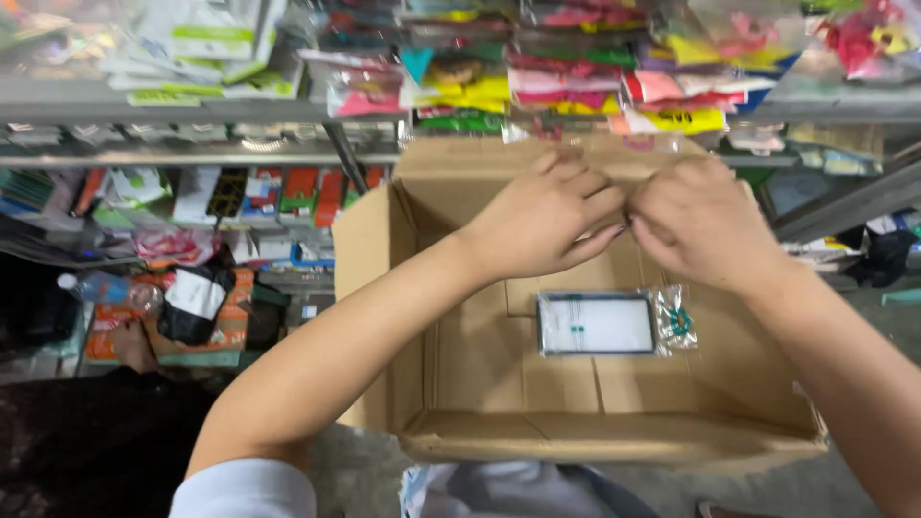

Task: The recorder is picking up various phone cases from a retail shelf and packing them into a cardboard box.

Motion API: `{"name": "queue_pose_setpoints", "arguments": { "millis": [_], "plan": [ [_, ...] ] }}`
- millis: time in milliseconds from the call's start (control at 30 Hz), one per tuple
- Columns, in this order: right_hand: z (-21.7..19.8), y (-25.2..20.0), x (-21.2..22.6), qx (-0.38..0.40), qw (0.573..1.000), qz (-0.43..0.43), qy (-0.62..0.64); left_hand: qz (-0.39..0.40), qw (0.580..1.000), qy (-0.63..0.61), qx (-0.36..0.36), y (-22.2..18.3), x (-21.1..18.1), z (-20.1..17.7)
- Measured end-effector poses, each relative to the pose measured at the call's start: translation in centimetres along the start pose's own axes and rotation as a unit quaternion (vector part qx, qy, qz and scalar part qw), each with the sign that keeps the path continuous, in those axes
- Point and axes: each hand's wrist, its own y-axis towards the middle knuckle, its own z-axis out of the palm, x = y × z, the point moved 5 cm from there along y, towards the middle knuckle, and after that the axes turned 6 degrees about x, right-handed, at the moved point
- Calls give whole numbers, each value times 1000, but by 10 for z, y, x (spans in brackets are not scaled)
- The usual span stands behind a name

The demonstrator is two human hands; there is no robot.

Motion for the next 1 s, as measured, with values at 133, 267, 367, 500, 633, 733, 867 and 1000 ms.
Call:
{"name": "queue_pose_setpoints", "arguments": {
  "millis": [133,267,367,500,633,733,867,1000],
  "plan": [
    [121,-64,-21,213,973,55,73,-150,953,-92,247,-28,23,147],
    [188,-107,-33,428,869,191,156,-281,827,-100,477,-72,44,277],
    [201,-114,-29,473,840,213,158,-288,828,-103,470,-79,43,298],
    [213,-112,-25,445,866,179,141,-360,751,-244,497,-76,24,258],
    [195,-101,-26,423,859,215,194,-271,802,-244,474,-84,47,298],
    [156,-85,-21,303,910,173,223,-376,754,-325,429,-72,33,230],
    [89,-87,-6,173,904,234,313,-432,772,-382,267,-63,6,155],
    [34,-100,29,93,884,257,380,-452,790,-414,5,-64,-43,102]
  ]
}}
